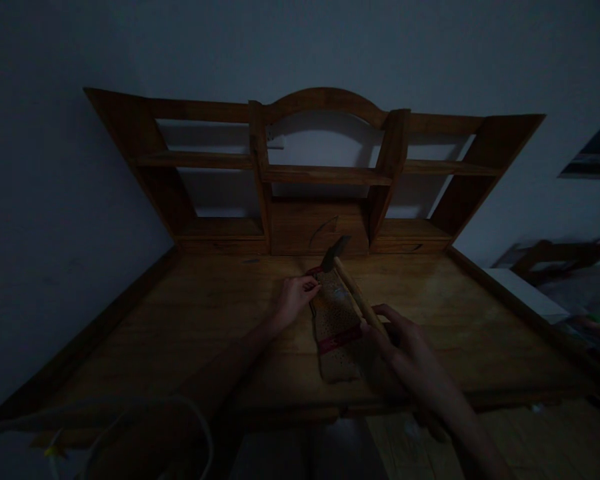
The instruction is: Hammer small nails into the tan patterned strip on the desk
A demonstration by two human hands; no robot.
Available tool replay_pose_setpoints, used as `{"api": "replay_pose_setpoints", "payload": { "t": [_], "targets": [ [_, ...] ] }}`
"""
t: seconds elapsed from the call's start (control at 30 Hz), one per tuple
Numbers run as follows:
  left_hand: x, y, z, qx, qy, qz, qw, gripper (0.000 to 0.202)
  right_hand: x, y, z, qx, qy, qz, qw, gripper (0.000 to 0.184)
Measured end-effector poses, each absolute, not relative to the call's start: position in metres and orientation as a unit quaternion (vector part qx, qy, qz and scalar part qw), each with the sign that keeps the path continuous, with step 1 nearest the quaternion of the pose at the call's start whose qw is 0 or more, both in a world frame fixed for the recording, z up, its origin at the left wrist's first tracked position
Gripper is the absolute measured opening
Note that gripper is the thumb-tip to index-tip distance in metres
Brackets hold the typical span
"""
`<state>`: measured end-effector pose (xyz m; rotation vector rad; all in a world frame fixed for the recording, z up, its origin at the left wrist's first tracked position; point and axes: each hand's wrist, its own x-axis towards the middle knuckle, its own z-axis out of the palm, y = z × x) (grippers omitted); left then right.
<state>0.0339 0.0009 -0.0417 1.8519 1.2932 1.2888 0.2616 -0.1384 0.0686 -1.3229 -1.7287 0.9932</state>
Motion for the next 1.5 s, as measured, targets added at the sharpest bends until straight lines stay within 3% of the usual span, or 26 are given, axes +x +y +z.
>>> {"api": "replay_pose_setpoints", "payload": {
  "t": [0.6, 1.5],
  "targets": [
    [0.034, -0.007, -0.029, 0.687, 0.48, 0.466, 0.284, 0.009, 0.26, -0.134, 0.063, -0.52, -0.725, 0.34, 0.295, 0.019],
    [0.034, 0.007, -0.052, 0.66, 0.485, 0.482, 0.312, 0.009, 0.257, -0.133, 0.063, -0.522, -0.713, 0.361, 0.3, 0.02]
  ]
}}
